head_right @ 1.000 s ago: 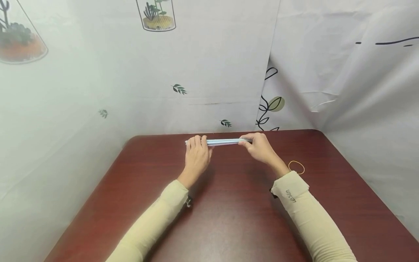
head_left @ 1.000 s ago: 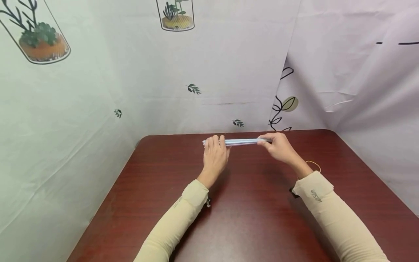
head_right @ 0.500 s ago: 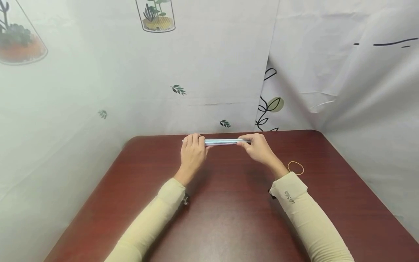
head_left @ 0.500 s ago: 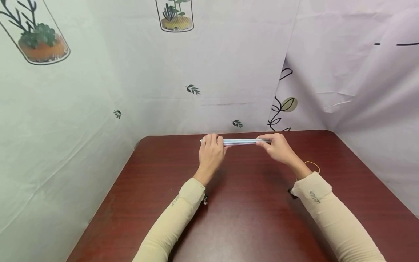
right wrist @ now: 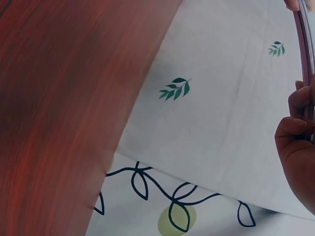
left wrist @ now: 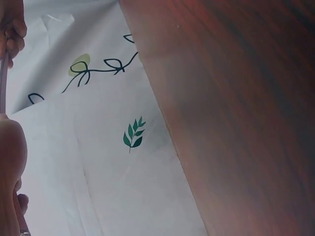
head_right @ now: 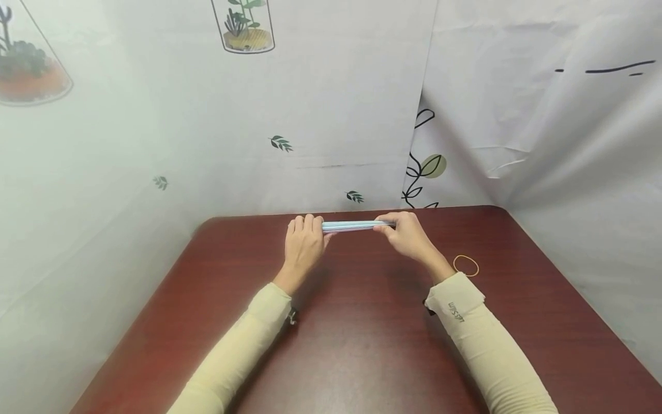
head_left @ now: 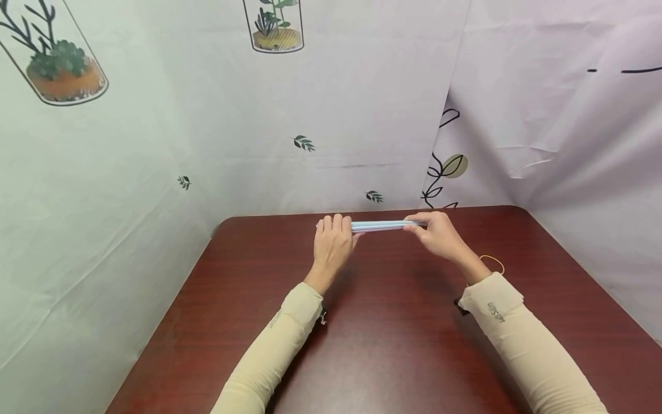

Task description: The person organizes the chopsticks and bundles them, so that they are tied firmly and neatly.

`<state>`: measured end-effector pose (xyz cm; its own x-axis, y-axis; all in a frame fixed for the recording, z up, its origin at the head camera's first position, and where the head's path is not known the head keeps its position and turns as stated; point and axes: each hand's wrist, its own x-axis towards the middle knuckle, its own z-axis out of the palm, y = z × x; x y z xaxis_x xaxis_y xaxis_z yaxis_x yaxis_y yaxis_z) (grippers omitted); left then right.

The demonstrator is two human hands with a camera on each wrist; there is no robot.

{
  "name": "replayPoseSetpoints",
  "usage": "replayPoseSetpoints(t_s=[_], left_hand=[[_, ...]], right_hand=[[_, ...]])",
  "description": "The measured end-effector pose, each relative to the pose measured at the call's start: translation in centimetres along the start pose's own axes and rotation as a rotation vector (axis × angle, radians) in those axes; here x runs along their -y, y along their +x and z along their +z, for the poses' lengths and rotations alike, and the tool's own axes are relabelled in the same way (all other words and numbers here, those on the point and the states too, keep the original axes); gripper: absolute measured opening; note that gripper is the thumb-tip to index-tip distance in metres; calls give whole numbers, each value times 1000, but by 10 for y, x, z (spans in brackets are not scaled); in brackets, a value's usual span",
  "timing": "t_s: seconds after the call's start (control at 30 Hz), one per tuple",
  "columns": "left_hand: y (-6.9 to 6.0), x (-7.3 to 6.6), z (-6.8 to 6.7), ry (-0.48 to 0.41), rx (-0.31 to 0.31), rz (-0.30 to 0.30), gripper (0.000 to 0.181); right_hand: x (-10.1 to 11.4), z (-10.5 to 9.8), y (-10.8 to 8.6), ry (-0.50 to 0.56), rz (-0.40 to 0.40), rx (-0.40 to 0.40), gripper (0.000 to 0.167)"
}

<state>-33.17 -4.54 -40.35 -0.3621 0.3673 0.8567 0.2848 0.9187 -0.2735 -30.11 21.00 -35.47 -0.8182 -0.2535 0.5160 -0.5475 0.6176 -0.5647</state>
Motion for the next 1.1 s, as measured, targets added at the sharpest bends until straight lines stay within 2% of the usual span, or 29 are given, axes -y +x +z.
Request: replayPoseSetpoints(t_s=[0.17,0.3,0.4,0.5,0.63,0.8,0.9,1.03,1.1], left_hand=[[1,0,-1,-6,6,-11,55],[4,1,-5,-24,27,-23,40],[6,2,-7,-24,30,-25,33],[7,2,-9,-29,28,-17,35],[9,2,-11,-38,44,-9,39],[11,2,-14,-42,70,-13,43],[13,1,-15,-40,76,-10,43],[16,-1,-18,-37,83,-10,39],[17,-2,-20,-39,85,-14,36]], right_hand=[[1,-1,0,-2,-15,0,12],[-2,1,0,0,-24,1,13],[-4,2,0,-8,-64,-11,13],[-5,1,1,-44,-139,-24,13],[-7,0,0,-192,-245,-21,14],[-8,1,0,-529,-360,-54,21],[-6,4,-1,-674,-414,-107,31],[-3,10,-1,-765,-474,-203,48],[-1,14,-1,-776,-496,-259,54]])
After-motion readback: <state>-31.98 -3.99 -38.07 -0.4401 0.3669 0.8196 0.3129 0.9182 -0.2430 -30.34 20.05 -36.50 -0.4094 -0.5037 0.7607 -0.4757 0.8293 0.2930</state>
